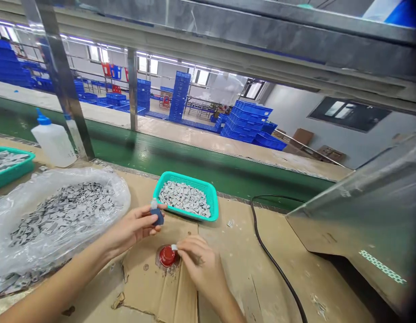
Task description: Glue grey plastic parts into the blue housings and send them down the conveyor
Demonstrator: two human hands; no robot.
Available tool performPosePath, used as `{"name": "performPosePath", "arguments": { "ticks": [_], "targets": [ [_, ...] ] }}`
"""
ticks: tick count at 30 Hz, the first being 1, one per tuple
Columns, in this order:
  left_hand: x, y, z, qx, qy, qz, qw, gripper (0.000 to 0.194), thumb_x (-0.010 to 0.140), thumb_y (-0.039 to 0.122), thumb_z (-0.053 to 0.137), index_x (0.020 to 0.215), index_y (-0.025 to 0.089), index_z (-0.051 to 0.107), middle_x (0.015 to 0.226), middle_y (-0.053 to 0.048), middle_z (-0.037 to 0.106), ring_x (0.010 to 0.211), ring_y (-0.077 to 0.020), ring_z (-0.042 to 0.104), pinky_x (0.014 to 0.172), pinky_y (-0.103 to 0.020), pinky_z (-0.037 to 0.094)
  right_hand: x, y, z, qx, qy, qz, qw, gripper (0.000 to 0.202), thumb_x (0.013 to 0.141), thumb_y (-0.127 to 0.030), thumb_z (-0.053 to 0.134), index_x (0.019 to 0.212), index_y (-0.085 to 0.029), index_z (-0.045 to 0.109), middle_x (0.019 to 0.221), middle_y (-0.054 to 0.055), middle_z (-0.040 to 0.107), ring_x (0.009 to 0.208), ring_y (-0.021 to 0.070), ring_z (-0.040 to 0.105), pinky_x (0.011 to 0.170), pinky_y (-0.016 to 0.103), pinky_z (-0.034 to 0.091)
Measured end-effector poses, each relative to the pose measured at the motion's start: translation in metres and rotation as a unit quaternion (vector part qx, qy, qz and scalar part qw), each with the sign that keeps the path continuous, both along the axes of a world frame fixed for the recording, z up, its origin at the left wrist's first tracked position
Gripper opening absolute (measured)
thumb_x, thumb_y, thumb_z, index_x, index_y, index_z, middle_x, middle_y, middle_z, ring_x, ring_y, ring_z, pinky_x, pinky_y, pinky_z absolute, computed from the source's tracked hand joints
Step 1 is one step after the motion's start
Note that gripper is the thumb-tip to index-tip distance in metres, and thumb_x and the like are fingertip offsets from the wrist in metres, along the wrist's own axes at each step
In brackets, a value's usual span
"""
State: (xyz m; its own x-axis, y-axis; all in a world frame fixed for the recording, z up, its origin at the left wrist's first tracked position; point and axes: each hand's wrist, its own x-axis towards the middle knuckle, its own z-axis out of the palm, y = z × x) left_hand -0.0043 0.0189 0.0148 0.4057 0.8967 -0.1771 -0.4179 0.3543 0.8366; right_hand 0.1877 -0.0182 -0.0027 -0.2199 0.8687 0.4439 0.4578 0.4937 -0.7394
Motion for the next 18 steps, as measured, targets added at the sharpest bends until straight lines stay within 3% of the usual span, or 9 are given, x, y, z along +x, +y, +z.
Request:
{"name": "performPosePath", "arguments": {
  "ticks": [3, 6, 9, 18],
  "targets": [
    [-0.007, -0.001, -0.019, -0.007, 0.008, 0.074, 0.997, 0.025, 0.067, 0.021, 0.065, 0.092, 0.017, 0.064, 0.085, -0.003, 0.061, 0.072, -0.0092, 0.055, 0.062, -0.016, 0.044, -0.009, -0.006, -0.006, 0.044, -0.042, 0.009, 0.998, 0.017, 0.075, -0.006, 0.051, 0.075, -0.018, 0.064, 0.072, 0.005, 0.065, 0.071, 0.0167, 0.057, 0.067, 0.031, 0.047],
    [-0.009, 0.001, -0.027, -0.005, 0.002, 0.117, 0.993, 0.024, 0.066, 0.020, 0.066, 0.090, 0.017, 0.065, 0.090, -0.004, 0.063, 0.086, -0.0125, 0.054, 0.074, -0.018, 0.044, -0.009, -0.004, -0.010, 0.063, -0.061, 0.016, 0.996, 0.018, 0.075, -0.005, 0.050, 0.077, -0.018, 0.062, 0.074, 0.005, 0.065, 0.073, 0.0165, 0.056, 0.069, 0.032, 0.048],
    [-0.009, -0.001, -0.027, 0.004, -0.013, 0.125, 0.992, 0.025, 0.066, 0.020, 0.066, 0.090, 0.017, 0.065, 0.092, -0.005, 0.064, 0.093, -0.0144, 0.053, 0.081, -0.021, 0.042, -0.008, -0.004, -0.011, 0.073, -0.071, 0.019, 0.995, 0.019, 0.076, -0.005, 0.049, 0.079, -0.018, 0.062, 0.076, 0.005, 0.065, 0.075, 0.0167, 0.056, 0.068, 0.032, 0.049],
    [-0.004, -0.004, -0.028, -0.010, -0.002, 0.126, 0.992, 0.029, 0.063, 0.023, 0.067, 0.091, 0.016, 0.065, 0.096, -0.006, 0.065, 0.090, -0.0175, 0.056, 0.081, -0.027, 0.044, -0.010, -0.006, -0.012, 0.118, -0.090, 0.003, 0.989, 0.020, 0.077, -0.005, 0.048, 0.081, -0.019, 0.063, 0.077, 0.007, 0.065, 0.074, 0.0178, 0.057, 0.066, 0.034, 0.051]
  ]
}}
